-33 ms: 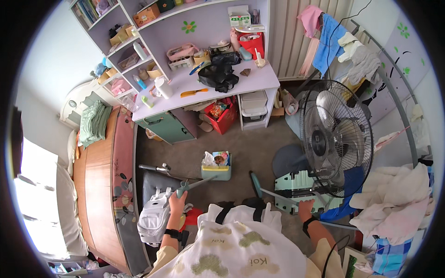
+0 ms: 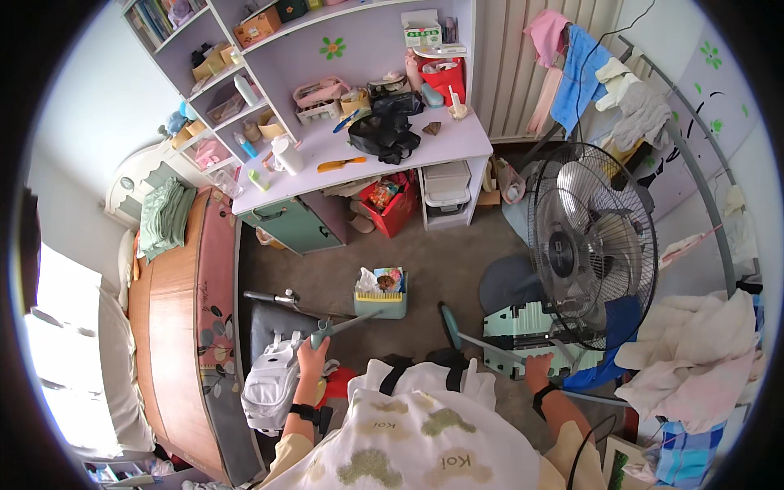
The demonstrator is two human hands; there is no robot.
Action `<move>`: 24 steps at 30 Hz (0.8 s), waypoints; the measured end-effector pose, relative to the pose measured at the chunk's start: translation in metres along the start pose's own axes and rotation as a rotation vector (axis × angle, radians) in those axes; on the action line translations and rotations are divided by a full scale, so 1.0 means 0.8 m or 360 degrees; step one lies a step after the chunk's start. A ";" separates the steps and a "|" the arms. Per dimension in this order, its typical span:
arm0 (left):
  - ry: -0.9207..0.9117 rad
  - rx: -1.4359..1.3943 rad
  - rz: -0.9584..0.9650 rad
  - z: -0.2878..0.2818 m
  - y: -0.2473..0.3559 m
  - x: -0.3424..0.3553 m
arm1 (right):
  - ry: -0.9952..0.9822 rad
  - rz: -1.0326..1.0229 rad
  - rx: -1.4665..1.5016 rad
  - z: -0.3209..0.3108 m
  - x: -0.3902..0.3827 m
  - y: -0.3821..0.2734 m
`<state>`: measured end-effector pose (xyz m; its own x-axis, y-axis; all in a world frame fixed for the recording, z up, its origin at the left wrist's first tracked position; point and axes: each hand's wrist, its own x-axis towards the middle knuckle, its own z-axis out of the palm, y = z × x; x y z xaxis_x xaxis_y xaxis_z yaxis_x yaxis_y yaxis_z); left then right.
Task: The person sweeps the floor of a room with a broom and dustpan, collecting debris into a plastic bag.
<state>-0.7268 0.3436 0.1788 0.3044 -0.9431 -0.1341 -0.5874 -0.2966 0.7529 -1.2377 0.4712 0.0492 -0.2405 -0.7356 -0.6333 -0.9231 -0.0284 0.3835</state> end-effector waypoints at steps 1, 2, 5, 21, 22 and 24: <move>0.0007 0.0001 -0.0006 0.003 -0.003 0.004 | 0.0002 -0.0040 0.0025 -0.006 -0.003 0.001; 0.0039 0.0006 0.0032 0.008 -0.010 0.011 | 0.0006 -0.0050 0.0019 -0.006 -0.005 0.001; 0.0042 0.0028 0.0014 0.013 -0.009 0.027 | 0.0132 -0.0074 -0.0011 0.009 0.001 0.005; -0.0454 -0.0014 -0.0038 -0.034 0.008 0.159 | 0.0051 -0.0883 0.1375 -0.301 0.148 -0.191; -0.0526 0.0014 -0.0025 -0.038 0.011 0.175 | 0.0130 -0.1098 0.1498 -0.344 0.148 -0.223; -0.0580 0.0029 -0.0032 -0.044 0.005 0.195 | 0.0011 -0.1438 0.1595 -0.421 0.146 -0.275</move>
<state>-0.6553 0.2002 0.1836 0.0306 -0.9277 -0.3721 -0.5984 -0.3152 0.7366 -0.9613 0.1633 0.1171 0.5620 -0.7257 -0.3968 -0.5770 -0.0002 -0.8167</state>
